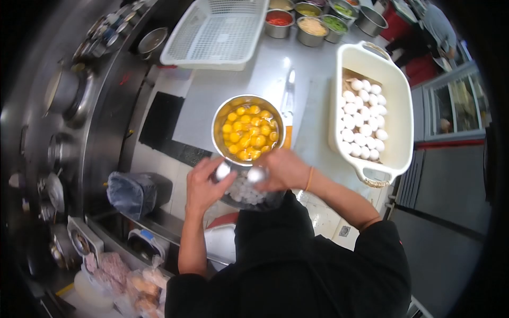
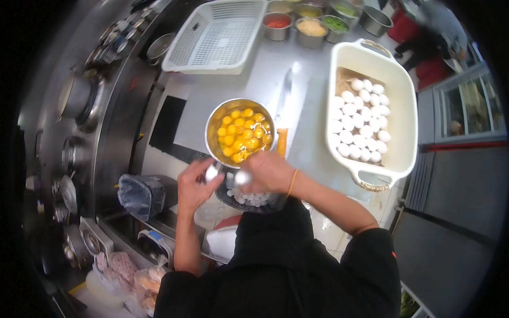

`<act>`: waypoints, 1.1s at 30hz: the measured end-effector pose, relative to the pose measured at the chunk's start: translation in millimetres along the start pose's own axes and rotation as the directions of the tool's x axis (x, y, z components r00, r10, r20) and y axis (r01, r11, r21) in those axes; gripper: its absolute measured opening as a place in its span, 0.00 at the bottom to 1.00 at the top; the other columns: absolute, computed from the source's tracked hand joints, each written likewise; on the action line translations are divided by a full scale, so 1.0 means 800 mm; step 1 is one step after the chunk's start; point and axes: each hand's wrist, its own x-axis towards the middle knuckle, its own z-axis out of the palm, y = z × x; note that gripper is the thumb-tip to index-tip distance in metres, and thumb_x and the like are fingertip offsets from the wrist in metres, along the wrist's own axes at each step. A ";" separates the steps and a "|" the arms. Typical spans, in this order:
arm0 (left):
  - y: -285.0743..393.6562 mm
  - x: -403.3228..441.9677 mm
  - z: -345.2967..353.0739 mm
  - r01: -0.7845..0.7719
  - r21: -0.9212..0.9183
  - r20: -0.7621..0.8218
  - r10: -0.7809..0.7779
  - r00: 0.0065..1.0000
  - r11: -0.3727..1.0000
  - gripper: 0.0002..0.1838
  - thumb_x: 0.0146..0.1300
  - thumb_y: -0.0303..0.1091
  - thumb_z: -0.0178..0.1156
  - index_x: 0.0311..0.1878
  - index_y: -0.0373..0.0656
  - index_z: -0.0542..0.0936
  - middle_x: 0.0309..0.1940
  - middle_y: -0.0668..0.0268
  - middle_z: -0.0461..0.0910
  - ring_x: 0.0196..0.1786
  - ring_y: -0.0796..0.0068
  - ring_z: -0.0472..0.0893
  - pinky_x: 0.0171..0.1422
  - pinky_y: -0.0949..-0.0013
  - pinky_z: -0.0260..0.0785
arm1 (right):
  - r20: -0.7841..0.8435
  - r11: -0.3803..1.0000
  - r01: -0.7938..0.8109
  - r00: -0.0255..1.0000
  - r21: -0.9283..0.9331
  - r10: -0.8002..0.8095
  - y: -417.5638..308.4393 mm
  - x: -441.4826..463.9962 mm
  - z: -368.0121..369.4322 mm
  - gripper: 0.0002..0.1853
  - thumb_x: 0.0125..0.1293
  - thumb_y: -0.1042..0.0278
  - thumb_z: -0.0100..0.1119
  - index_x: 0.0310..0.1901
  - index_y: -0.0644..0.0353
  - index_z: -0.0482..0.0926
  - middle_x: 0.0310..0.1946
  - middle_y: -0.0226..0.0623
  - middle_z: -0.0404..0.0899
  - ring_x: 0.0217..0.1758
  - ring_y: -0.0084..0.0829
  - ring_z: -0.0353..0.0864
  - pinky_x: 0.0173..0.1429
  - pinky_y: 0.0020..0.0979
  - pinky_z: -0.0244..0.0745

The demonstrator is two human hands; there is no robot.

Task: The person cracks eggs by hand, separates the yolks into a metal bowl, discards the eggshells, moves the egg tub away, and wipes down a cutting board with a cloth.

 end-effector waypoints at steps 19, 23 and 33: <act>-0.083 -0.048 0.110 0.143 -0.950 -0.070 -0.638 0.767 0.277 0.20 0.68 0.24 0.58 0.62 0.35 0.71 0.47 0.56 0.79 0.40 0.66 0.84 0.45 0.67 0.82 | -0.839 0.956 -0.235 0.472 0.176 0.271 0.126 -0.073 -0.137 0.17 0.61 0.69 0.66 0.53 0.56 0.83 0.46 0.38 0.86 0.38 0.32 0.86 0.42 0.33 0.80; -0.153 -0.027 0.119 0.169 -0.958 -0.062 -0.741 0.669 0.233 0.21 0.69 0.29 0.61 0.62 0.37 0.71 0.49 0.56 0.80 0.38 0.68 0.84 0.45 0.68 0.81 | -0.705 0.733 -0.632 0.639 -0.253 0.308 0.314 -0.088 -0.172 0.22 0.63 0.59 0.61 0.57 0.59 0.80 0.46 0.51 0.84 0.45 0.52 0.84 0.53 0.44 0.78; -0.152 0.008 0.151 0.126 -0.241 -0.685 -0.260 0.681 0.962 0.23 0.69 0.26 0.58 0.66 0.34 0.72 0.61 0.45 0.71 0.58 0.49 0.78 0.58 0.57 0.75 | -0.313 0.788 -0.434 0.895 -0.438 0.318 0.505 -0.103 -0.156 0.20 0.67 0.60 0.53 0.56 0.62 0.79 0.46 0.53 0.83 0.45 0.52 0.83 0.51 0.47 0.78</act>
